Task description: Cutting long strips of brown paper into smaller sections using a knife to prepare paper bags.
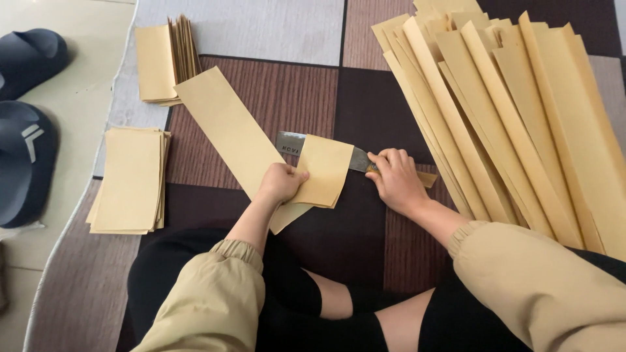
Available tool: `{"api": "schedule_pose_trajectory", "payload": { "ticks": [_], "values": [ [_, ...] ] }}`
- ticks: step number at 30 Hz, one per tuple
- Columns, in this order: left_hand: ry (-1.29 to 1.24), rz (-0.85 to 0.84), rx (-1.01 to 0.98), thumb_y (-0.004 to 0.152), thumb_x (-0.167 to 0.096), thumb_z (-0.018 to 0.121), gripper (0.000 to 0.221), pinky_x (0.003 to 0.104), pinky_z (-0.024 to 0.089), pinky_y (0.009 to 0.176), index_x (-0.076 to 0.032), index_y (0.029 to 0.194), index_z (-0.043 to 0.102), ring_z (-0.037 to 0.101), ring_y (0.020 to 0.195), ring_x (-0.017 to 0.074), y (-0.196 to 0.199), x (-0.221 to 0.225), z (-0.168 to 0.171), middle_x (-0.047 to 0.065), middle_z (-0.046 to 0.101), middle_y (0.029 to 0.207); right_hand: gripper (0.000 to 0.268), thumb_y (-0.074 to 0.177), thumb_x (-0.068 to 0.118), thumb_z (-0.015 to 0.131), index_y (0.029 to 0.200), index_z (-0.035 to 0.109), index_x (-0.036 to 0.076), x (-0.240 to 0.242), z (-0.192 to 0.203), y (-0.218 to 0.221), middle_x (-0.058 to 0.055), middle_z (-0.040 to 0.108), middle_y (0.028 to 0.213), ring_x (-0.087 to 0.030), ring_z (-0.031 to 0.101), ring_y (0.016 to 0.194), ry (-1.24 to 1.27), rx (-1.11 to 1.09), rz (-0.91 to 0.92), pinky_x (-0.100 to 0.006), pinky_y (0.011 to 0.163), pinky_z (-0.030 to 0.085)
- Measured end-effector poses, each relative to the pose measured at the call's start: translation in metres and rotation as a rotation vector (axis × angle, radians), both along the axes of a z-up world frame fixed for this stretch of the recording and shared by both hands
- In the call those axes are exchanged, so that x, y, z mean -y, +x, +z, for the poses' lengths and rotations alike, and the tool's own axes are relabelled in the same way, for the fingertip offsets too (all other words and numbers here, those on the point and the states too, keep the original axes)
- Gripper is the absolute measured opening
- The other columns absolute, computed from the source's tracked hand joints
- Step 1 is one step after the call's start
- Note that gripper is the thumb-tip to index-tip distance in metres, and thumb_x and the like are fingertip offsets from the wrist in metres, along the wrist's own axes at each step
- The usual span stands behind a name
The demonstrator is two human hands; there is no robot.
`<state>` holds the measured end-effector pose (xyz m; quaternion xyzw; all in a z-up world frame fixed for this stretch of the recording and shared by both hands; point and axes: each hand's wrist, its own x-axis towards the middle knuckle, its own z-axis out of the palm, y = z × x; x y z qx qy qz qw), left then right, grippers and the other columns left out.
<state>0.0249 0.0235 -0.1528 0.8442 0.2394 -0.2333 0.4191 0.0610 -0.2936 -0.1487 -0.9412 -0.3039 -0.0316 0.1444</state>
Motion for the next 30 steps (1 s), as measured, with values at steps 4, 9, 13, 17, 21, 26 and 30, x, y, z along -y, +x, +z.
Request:
{"api": "schedule_pose_trajectory", "payload": {
  "ticks": [4, 9, 13, 17, 21, 26, 30],
  "values": [
    [-0.005, -0.025, 0.004, 0.091, -0.048, 0.077, 0.044, 0.049, 0.060, 0.095, -0.011, 0.113, 0.082, 0.075, 0.111, 0.0369, -0.001, -0.003, 0.000, 0.012, 0.081, 0.098, 0.047, 0.104, 0.042, 0.061, 0.138, 0.065, 0.010, 0.004, -0.007, 0.002, -0.005, 0.051, 0.113, -0.030, 0.052, 0.106, -0.011, 0.027, -0.001, -0.045, 0.087, 0.045],
    [-0.020, -0.018, 0.006, 0.091, -0.047, 0.077, 0.046, 0.049, 0.060, 0.098, -0.008, 0.117, 0.081, 0.075, 0.114, 0.0343, -0.001, 0.001, 0.000, 0.009, 0.082, 0.099, 0.045, 0.102, 0.039, 0.065, 0.136, 0.068, 0.010, 0.000, -0.003, -0.007, -0.005, 0.053, 0.113, -0.031, 0.053, 0.108, 0.007, -0.020, -0.080, -0.046, 0.085, 0.045],
    [-0.051, 0.019, 0.018, 0.092, -0.047, 0.076, 0.044, 0.047, 0.060, 0.097, -0.010, 0.116, 0.081, 0.076, 0.111, 0.0315, -0.001, 0.009, -0.001, 0.006, 0.083, 0.095, 0.045, 0.102, 0.040, 0.066, 0.137, 0.067, 0.011, -0.001, -0.010, -0.012, -0.005, 0.052, 0.114, -0.032, 0.053, 0.110, 0.023, -0.006, -0.117, -0.047, 0.086, 0.045],
    [-0.034, 0.039, 0.033, 0.092, -0.045, 0.076, 0.040, 0.046, 0.060, 0.096, -0.011, 0.113, 0.081, 0.076, 0.111, 0.0313, 0.000, 0.010, -0.001, 0.005, 0.083, 0.094, 0.045, 0.102, 0.039, 0.066, 0.137, 0.068, 0.011, -0.006, -0.011, -0.014, -0.005, 0.052, 0.113, -0.032, 0.052, 0.109, 0.035, 0.007, -0.132, -0.046, 0.085, 0.044],
    [-0.033, 0.044, 0.042, 0.092, -0.045, 0.076, 0.041, 0.046, 0.061, 0.095, -0.009, 0.112, 0.082, 0.076, 0.111, 0.0318, -0.002, 0.011, -0.006, 0.007, 0.083, 0.096, 0.045, 0.103, 0.039, 0.065, 0.136, 0.069, 0.011, -0.013, -0.005, -0.015, -0.005, 0.053, 0.112, -0.031, 0.053, 0.109, 0.048, -0.008, -0.129, -0.046, 0.086, 0.045],
    [-0.064, 0.043, 0.017, 0.091, -0.045, 0.079, 0.046, 0.048, 0.060, 0.097, -0.007, 0.118, 0.080, 0.075, 0.113, 0.0344, -0.008, 0.020, -0.003, 0.010, 0.082, 0.101, 0.047, 0.102, 0.038, 0.066, 0.139, 0.067, 0.009, -0.031, -0.012, -0.009, -0.008, 0.053, 0.114, -0.035, 0.053, 0.109, 0.068, 0.043, -0.114, -0.048, 0.083, 0.045],
    [-0.080, 0.116, 0.027, 0.092, -0.044, 0.079, 0.043, 0.049, 0.062, 0.093, -0.008, 0.116, 0.081, 0.077, 0.107, 0.0339, 0.001, 0.002, -0.022, 0.009, 0.082, 0.097, 0.042, 0.104, 0.037, 0.065, 0.135, 0.069, 0.009, -0.023, -0.006, -0.001, -0.006, 0.053, 0.113, -0.031, 0.053, 0.108, 0.071, 0.042, -0.077, -0.045, 0.084, 0.045]
  ]
}}
